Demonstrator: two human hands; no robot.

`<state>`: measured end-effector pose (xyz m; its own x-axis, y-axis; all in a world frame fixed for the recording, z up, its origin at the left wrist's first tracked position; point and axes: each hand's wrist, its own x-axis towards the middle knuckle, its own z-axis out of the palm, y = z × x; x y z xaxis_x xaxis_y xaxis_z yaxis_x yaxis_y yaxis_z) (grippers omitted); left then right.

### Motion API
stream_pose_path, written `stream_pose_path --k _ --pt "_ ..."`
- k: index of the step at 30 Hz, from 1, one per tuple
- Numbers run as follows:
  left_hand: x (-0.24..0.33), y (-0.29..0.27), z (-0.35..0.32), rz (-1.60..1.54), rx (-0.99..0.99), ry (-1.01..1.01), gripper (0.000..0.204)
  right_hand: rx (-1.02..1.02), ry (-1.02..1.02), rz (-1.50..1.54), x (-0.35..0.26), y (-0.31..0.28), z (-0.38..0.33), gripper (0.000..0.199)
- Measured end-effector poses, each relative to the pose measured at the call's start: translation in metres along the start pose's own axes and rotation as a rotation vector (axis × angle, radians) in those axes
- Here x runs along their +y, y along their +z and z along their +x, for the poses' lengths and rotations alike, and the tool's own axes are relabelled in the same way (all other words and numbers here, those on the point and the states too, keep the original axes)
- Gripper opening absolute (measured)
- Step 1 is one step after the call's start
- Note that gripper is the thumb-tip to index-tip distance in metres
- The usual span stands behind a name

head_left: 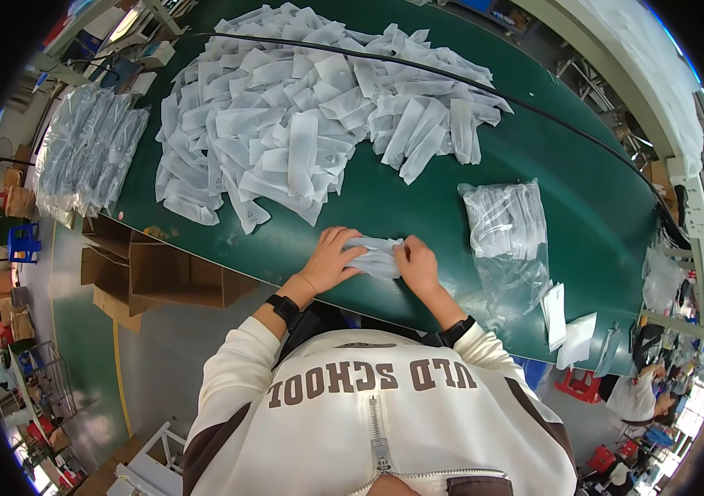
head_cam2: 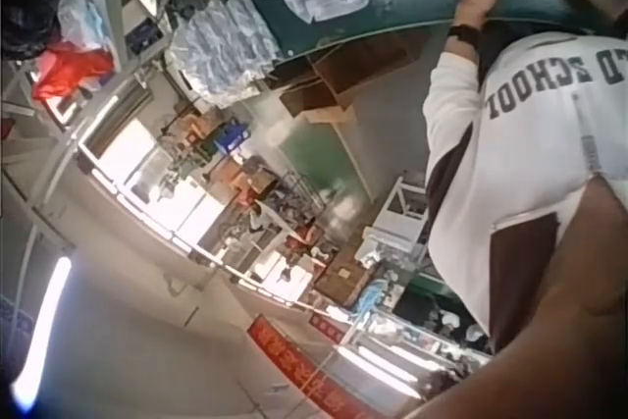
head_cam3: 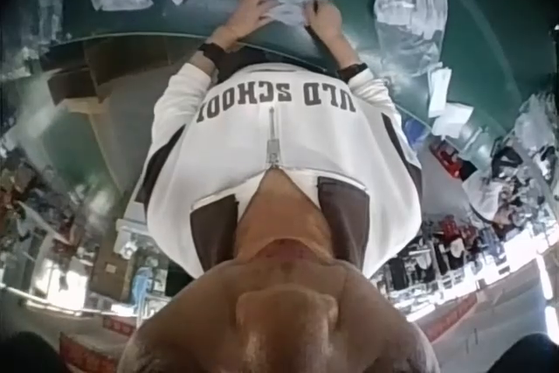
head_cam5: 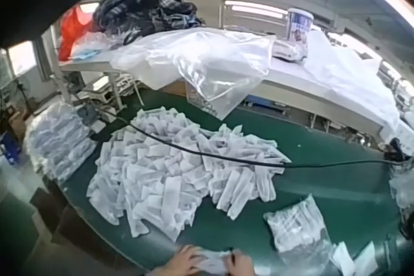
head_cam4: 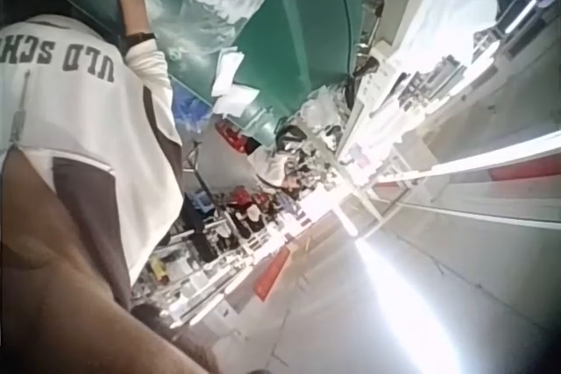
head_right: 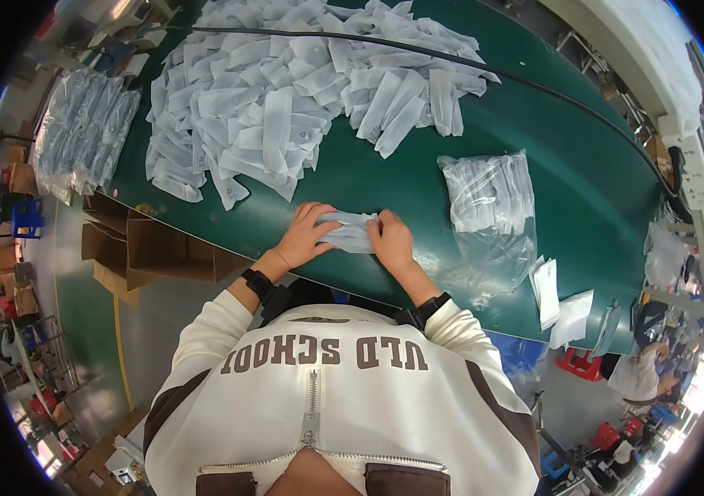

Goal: The person picks up a plastic bag and places several small white-wrapped items into it by hand before setting it aside. They then repeat the process, filling another plastic bag with more items from the pile.

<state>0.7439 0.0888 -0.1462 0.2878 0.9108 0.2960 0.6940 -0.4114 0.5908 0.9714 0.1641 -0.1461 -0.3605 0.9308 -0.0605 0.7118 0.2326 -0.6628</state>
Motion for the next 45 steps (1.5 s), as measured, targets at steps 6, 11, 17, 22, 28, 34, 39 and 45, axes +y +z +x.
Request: stream_pose_path --k 6,11,17,22,28,34,39,45 --pt "0.003 0.003 0.005 -0.128 0.080 -0.167 0.061 0.035 -0.241 0.098 -0.011 -0.022 0.013 0.026" --pt "0.005 -0.003 0.010 -0.070 -0.022 -0.118 0.067 0.276 -0.148 -0.094 -0.017 -0.040 0.088 0.023" --pt "0.014 0.000 0.016 -0.083 -0.057 -0.101 0.065 0.495 -0.439 -0.280 0.002 -0.040 0.182 0.033" --pt "0.012 0.002 0.010 -0.161 -0.119 -0.175 0.062 0.304 -0.400 -0.347 0.042 -0.044 0.193 0.035" --pt "0.026 -0.018 0.024 0.037 0.027 -0.117 0.059 -0.035 -0.251 -0.093 0.031 -0.027 0.112 0.020" --pt "0.001 -0.007 0.030 -0.014 -0.037 -0.029 0.059 -0.597 -0.272 -0.136 -0.005 -0.044 0.067 0.017" --pt "-0.002 0.009 0.017 -0.120 -0.098 -0.069 0.061 -0.019 -0.541 -0.066 -0.008 -0.079 0.174 0.046" --pt "0.021 0.012 0.030 -0.199 -0.166 -0.105 0.073 0.199 -0.473 -0.520 0.046 -0.065 0.262 0.034"
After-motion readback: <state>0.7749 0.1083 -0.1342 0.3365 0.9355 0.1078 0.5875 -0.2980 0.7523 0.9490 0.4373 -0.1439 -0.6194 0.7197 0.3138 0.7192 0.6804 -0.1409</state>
